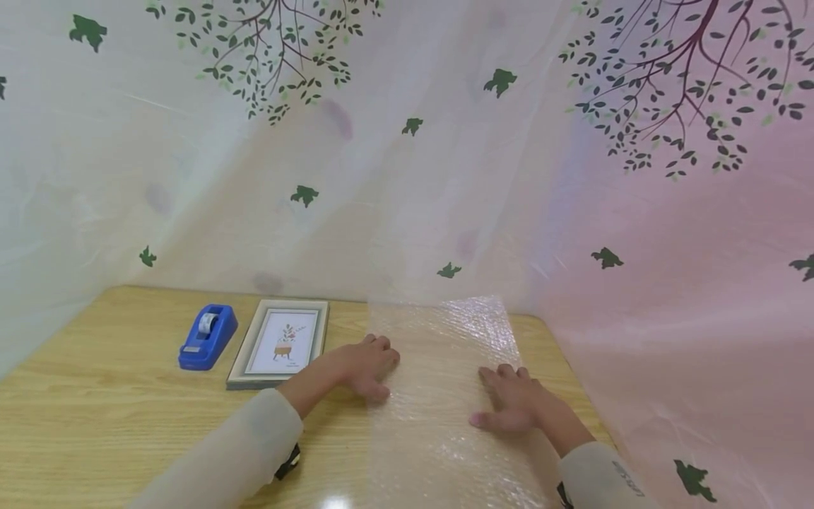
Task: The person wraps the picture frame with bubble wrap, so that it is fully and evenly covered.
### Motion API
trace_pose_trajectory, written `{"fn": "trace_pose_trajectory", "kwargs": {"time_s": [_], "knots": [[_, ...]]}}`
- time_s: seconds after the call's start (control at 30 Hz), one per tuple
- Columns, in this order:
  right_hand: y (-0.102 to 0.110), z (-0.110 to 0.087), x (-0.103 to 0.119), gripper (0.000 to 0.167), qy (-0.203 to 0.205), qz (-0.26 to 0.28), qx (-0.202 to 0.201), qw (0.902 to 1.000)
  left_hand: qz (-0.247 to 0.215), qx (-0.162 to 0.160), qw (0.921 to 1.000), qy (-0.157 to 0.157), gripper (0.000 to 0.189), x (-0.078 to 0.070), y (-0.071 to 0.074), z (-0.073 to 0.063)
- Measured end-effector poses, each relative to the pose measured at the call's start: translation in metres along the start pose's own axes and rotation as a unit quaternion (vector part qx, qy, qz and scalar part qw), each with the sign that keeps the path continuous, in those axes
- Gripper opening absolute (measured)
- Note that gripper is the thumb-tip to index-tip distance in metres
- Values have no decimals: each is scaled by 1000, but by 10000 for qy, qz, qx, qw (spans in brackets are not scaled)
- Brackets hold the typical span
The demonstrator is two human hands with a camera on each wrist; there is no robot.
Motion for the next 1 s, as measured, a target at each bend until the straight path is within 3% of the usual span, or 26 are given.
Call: {"fn": "trace_pose_trajectory", "kwargs": {"time_s": [0.4, 0.73, 1.0], "knots": [[3, 9, 18, 102, 354, 363, 290, 9983, -214, 24, 9998, 48, 64, 22, -2, -14], [1, 16, 30, 108, 521, 287, 367, 9976, -337, 175, 9990, 241, 64, 38, 3, -26], [2, 18, 35, 107, 452, 190, 339, 9982, -208, 79, 9997, 75, 62, 45, 1, -29]]}}
Point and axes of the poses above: each hand's wrist, its own z-axis towards the middle knuckle, its own y-axis out of the back of the hand, x = y × z, the point moved 1 cm from there along z, towards the middle knuckle, and after that the axes turned 14 degrees about x, right-handed, at the moved point
